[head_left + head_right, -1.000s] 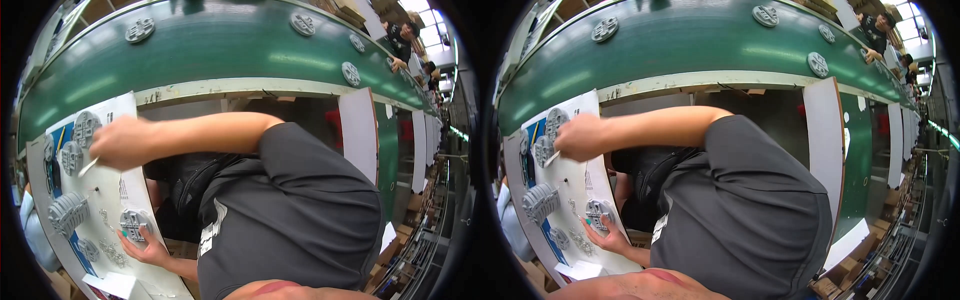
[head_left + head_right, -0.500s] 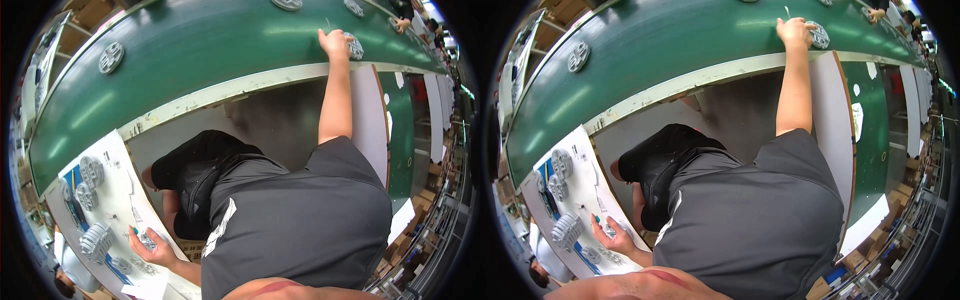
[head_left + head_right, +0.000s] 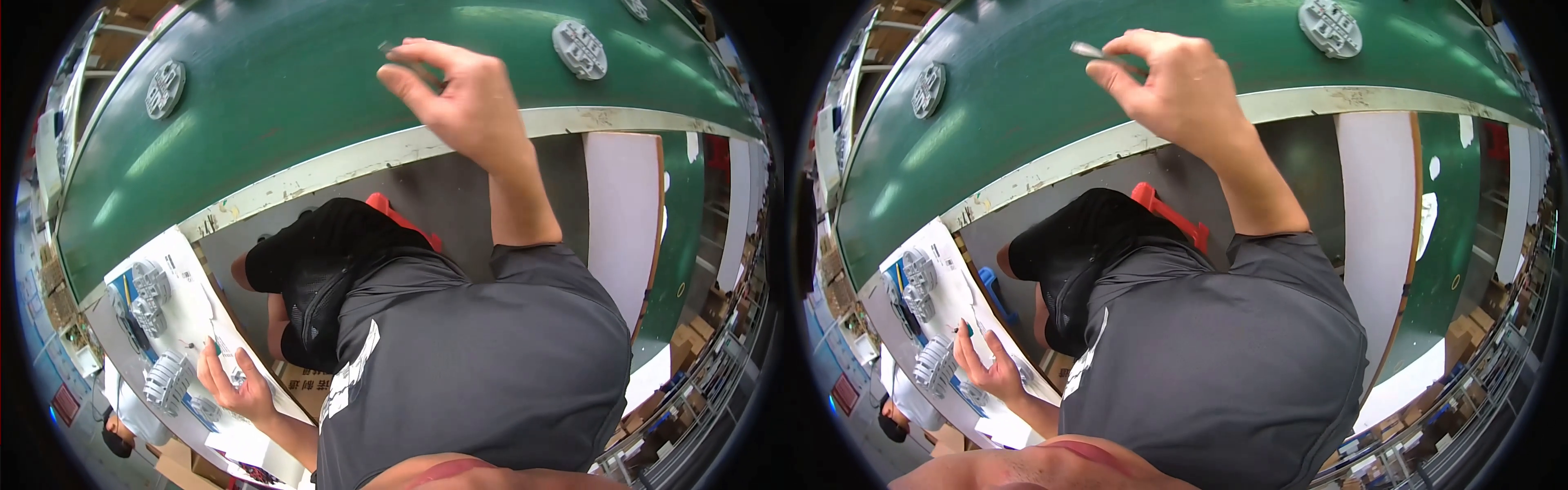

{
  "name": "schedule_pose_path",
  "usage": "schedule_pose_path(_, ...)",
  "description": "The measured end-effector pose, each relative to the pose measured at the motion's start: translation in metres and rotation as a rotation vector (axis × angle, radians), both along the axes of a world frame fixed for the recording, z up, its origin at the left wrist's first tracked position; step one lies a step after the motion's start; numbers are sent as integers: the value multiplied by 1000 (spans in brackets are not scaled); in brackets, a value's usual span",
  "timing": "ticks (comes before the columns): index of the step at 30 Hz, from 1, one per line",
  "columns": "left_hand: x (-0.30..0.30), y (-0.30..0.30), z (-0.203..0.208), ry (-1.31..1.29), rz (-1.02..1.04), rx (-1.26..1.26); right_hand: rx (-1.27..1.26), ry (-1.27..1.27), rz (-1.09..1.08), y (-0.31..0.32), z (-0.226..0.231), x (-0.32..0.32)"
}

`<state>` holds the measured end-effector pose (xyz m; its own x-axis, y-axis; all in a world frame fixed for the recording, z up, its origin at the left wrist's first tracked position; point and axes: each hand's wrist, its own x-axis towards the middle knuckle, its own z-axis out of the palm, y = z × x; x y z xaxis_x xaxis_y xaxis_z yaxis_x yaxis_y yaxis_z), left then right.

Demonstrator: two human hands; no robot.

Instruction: Manually assemble small mechanical pins into a circular jig using a precision hand tool.

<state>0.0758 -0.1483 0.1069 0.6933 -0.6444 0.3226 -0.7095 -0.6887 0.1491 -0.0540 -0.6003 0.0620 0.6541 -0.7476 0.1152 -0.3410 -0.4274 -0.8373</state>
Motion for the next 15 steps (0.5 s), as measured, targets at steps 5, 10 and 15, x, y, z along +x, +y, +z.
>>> schedule_pose_path(5, -13, 20, -10, 21, 120, 1, -458, 364, -705, -95, 1, -44)
schedule_pose_path(10, -20, 22, -17, 55, 167, -4, -342, 673, -846, -152, -23, -99)
schedule_pose_path(15, -24, 8, -19, 31, 131, -60, -263, 419, -413, -74, -16, -28)
